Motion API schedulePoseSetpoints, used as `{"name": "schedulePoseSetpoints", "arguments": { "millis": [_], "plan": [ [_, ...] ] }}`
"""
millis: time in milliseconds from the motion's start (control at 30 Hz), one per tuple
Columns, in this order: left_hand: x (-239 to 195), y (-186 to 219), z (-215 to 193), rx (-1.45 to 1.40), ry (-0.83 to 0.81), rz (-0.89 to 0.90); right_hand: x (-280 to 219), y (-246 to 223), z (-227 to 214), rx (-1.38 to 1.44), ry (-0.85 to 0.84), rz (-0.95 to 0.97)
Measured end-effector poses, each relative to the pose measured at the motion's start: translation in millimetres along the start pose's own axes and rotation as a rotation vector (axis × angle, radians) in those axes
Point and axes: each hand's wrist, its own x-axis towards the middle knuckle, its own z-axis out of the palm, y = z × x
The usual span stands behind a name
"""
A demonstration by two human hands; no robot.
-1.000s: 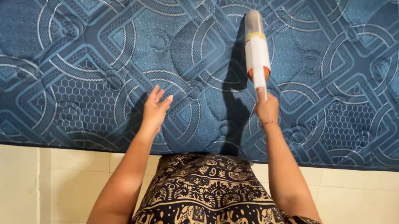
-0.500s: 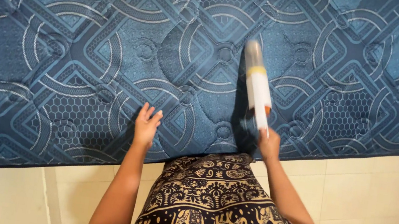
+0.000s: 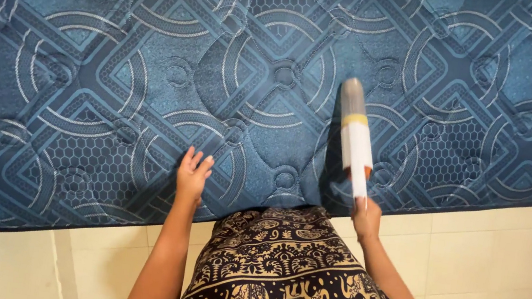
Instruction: The recorder uses a handheld vacuum cleaner to clean the surface of a bare mattress.
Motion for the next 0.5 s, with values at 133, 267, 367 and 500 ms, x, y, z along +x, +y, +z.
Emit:
{"name": "schedulePoseSetpoints", "arguments": {
  "millis": [133, 267, 367, 500],
  "plan": [
    [0.5, -6.5, 5.5, 0.024, 0.016, -0.011, 32.1, -3.6, -8.9, -0.029, -0.012, -0.002],
    [-0.4, 1.1, 31.8, 0.046, -0.012, 0.036, 125.5, -57.0, -1.4, 0.016, -0.036, -0.175],
    [-2.8, 9.4, 55.9, 0.054, -0.044, 0.065, 171.0, -97.5, -4.1, -0.109, 0.003, -0.283],
    [-12.7, 13.4, 85.3, 0.028, -0.085, 0.074, 168.3, -87.4, -24.4, -0.056, -0.045, -0.214]
  ]
}}
